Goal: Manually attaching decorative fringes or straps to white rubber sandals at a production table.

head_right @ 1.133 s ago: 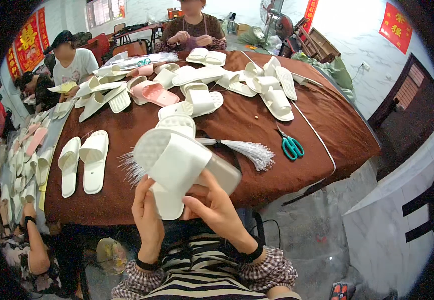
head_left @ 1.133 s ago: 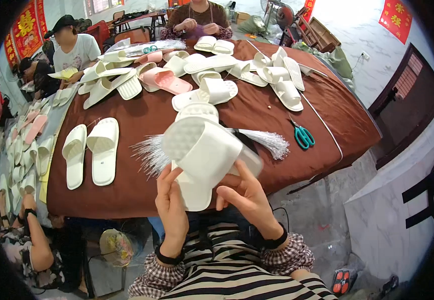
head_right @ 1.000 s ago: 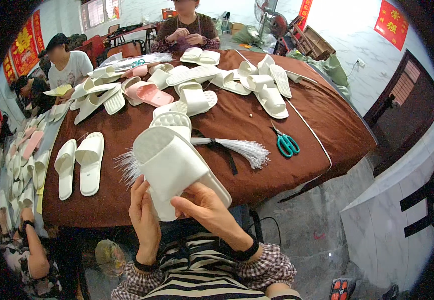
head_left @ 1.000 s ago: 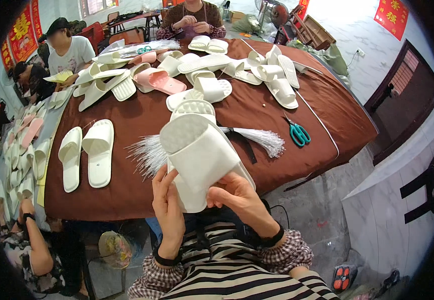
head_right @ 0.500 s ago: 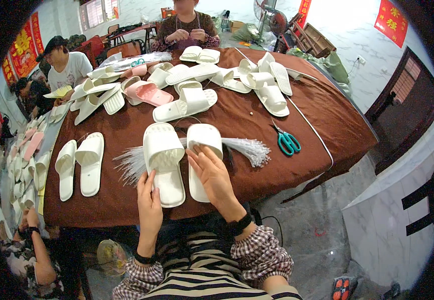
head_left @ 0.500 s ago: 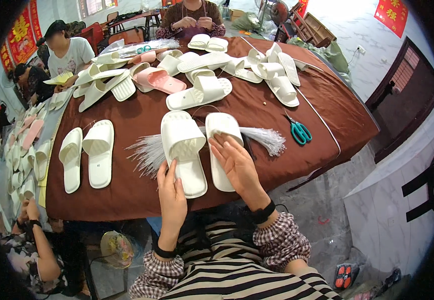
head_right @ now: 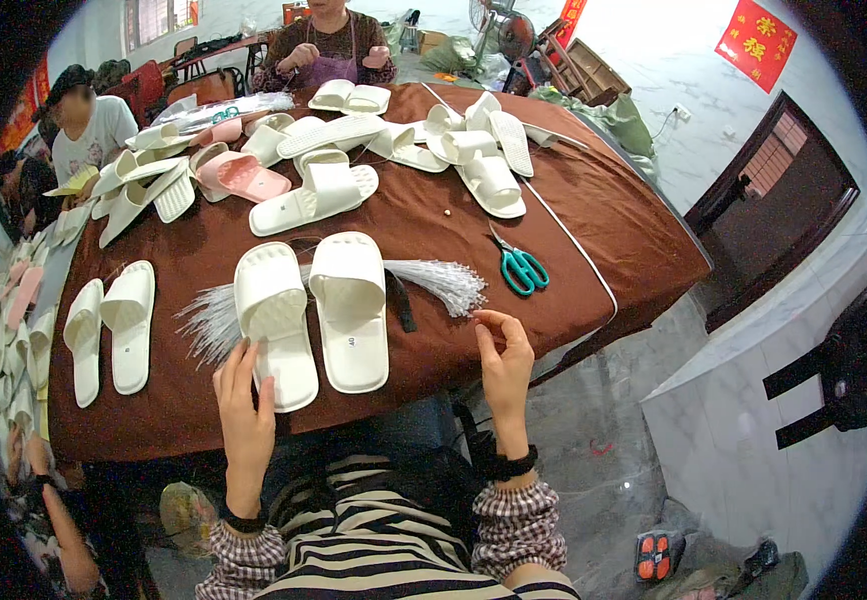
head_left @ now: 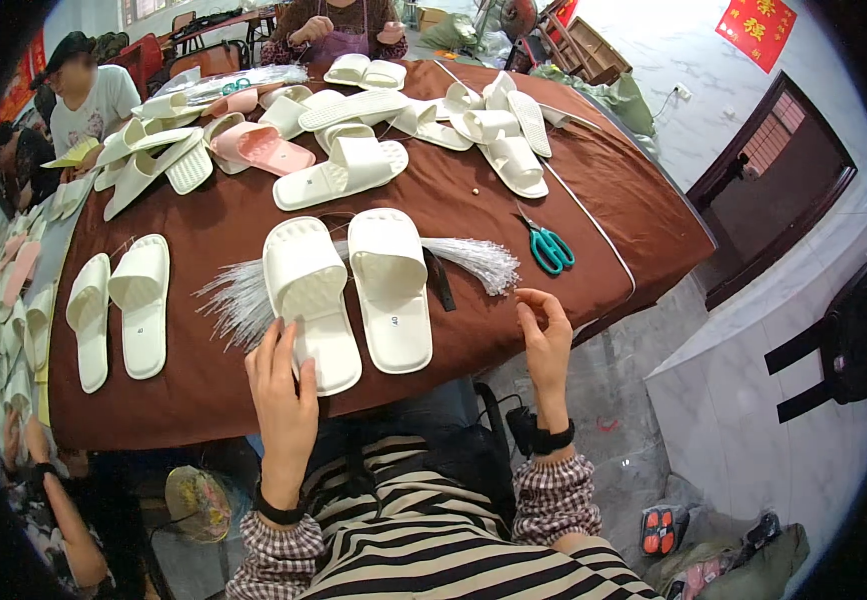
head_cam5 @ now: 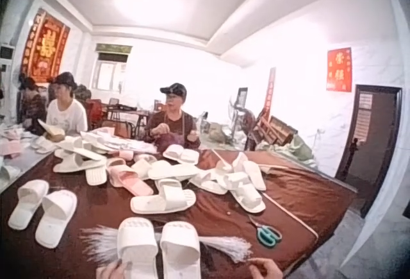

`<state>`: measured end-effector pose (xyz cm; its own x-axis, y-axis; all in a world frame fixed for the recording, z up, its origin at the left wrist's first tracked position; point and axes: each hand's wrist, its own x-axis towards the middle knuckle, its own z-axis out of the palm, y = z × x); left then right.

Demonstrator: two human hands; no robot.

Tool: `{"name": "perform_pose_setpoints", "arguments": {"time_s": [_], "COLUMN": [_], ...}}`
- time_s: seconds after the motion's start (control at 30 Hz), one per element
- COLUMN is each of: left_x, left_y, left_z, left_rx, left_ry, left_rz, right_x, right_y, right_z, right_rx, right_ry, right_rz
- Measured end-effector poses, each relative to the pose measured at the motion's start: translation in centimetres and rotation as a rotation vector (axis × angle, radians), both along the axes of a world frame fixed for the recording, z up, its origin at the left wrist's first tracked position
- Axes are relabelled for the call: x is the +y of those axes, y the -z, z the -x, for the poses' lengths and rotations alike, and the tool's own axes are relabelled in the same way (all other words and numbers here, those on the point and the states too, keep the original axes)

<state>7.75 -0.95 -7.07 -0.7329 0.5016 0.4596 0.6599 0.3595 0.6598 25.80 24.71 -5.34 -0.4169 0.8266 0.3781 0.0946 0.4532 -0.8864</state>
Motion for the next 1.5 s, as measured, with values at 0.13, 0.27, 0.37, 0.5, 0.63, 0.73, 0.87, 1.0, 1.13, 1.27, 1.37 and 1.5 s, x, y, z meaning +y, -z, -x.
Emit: {"name": "perform_pose_setpoints", "arguments": {"time_s": [0.13, 0.27, 0.37, 0.5, 0.63, 0.73, 0.87, 1.0, 1.13, 1.27, 1.37, 1.5], "left_x": [-1.0, -1.8, -1.6, -1.3, -1.2, -1.1, -1.0, -1.1, -1.0, -1.4, -2.2, -1.8], "left_y": [-0.6, -1.1, -0.4, 0.8, 1.3, 1.4, 1.6, 1.7, 1.6, 0.2, -2.0, -5.6], "left_z": [1.6, 5.0, 6.2, 6.2, 6.2, 6.3, 6.2, 6.2, 6.1, 5.1, 2.4, -2.9], "left_rx": [0.219, 0.367, 0.33, 0.269, 0.326, 0.313, 0.331, 0.301, 0.332, 0.355, 0.298, 0.064], "left_ry": [-0.09, -0.11, -0.077, -0.048, -0.086, -0.097, -0.121, -0.118, -0.12, -0.197, -0.101, 0.372], "left_rz": [0.058, 0.272, 0.404, 0.47, 0.439, 0.436, 0.42, 0.466, 0.403, 0.122, -0.034, -0.218], "right_x": [2.0, 2.4, 2.4, 3.1, 5.9, 9.4, 13.8, 14.2, 11.2, 6.9, 1.4, -6.2], "right_y": [1.2, 1.4, 1.3, 1.6, 2.8, 4.8, 8.2, 8.9, 4.9, -2.0, -5.7, -8.3], "right_z": [1.0, 2.3, 2.8, 2.4, -1.0, -5.9, -14.9, -23.1, -24.9, -20.0, -14.9, -9.2], "right_rx": [-0.138, -0.242, -0.354, -0.207, 0.134, 0.365, 0.721, 1.053, 1.205, 1.273, 1.028, 0.38], "right_ry": [0.033, 0.124, 0.198, 0.123, 0.124, 0.263, 0.395, 0.522, 0.362, -0.111, -0.167, -0.225], "right_rz": [-0.172, -0.259, -0.393, -0.256, 0.128, 0.284, 0.416, 0.421, 0.285, 0.225, 0.026, -0.312]}}
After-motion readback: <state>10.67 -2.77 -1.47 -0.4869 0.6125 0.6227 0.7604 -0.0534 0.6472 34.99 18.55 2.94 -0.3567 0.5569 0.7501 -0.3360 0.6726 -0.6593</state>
